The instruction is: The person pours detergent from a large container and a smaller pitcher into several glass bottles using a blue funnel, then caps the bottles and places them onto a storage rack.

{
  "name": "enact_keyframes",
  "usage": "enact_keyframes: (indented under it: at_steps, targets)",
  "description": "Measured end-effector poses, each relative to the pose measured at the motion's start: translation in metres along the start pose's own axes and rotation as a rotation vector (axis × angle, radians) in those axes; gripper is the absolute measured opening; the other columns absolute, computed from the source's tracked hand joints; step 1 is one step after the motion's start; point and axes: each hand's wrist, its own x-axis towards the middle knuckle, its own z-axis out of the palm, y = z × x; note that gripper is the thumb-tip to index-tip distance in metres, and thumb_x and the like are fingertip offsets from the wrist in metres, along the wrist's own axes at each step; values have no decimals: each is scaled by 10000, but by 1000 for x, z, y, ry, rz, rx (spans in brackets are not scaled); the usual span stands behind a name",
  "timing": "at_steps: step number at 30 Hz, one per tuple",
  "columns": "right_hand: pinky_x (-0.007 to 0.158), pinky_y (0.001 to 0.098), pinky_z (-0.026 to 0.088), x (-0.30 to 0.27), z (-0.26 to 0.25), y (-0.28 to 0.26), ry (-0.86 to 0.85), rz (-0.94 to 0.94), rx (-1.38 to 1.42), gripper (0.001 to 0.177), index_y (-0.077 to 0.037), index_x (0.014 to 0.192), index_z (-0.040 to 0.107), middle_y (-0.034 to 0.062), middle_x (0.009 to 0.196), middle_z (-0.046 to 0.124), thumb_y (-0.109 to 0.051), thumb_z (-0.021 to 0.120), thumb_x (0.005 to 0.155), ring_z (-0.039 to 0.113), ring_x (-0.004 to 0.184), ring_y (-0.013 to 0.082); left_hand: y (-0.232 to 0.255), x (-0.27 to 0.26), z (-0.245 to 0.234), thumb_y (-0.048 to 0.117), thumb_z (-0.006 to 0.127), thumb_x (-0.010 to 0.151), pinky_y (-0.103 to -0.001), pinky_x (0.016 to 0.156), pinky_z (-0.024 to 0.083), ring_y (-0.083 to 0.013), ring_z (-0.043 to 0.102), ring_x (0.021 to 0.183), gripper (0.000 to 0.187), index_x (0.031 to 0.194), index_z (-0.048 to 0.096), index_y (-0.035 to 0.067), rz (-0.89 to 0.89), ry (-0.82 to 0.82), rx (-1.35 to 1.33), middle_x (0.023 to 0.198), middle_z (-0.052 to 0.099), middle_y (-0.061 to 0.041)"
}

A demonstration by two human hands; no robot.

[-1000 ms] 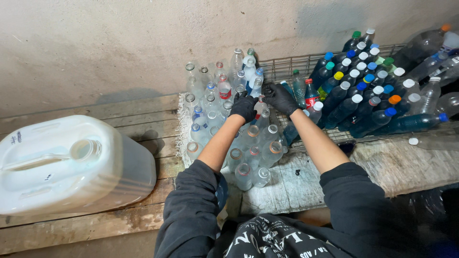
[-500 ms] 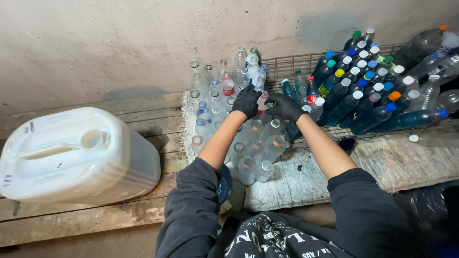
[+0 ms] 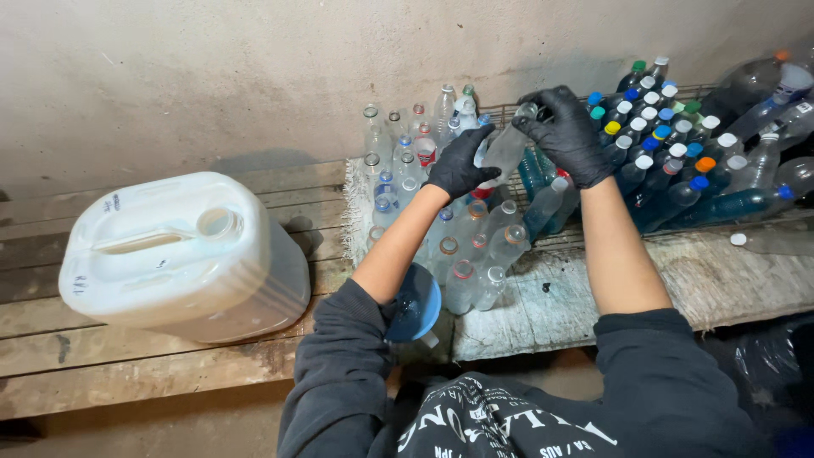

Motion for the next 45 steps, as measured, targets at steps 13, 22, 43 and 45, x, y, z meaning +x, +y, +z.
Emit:
enact_keyframes:
  at_steps: [13, 22, 43, 45]
  targets:
    - [1010, 408, 592, -47, 32, -231, 56, -358, 65, 314, 1, 1451, 667, 183, 1354, 611, -108, 742, 1166, 667, 1247, 339, 85, -122, -162, 463, 889, 953, -451, 1093, 551, -329, 702, 1265, 735, 1565, 573, 207, 456, 426, -139, 1409, 703, -103]
    - [1082, 534, 551, -163, 94, -219, -334, -69, 98, 595, -125, 1411, 741, 233, 1407, 677, -216, 944, 859, 662, 1310, 422, 58, -265, -237, 366, 1023, 843, -451, 1088, 592, -331, 675, 1248, 687, 1416, 691, 184, 94, 556, -264, 1252, 718, -83]
    - [1285, 519, 420, -281, 189, -159, -88, 442, 243, 468, -205, 1228, 758, 100, 1431, 666, -259, 988, 824, 625, 1427, 341, -62, -434, -71, 312, 990, 815, -516, 1219, 523, -397, 633, 1400, 737, 1442, 662, 109, -631, 332, -397, 1398, 723, -196]
    - [1266, 603, 416, -263, 177, -195, -26, 538, 345, 390, -201, 1250, 720, 121, 1541, 622, -300, 917, 928, 579, 1455, 398, -67, -436, -62, 351, 983, 812, -488, 1229, 511, -365, 631, 1416, 765, 1474, 656, 148, -603, 252, -326, 1424, 725, -154]
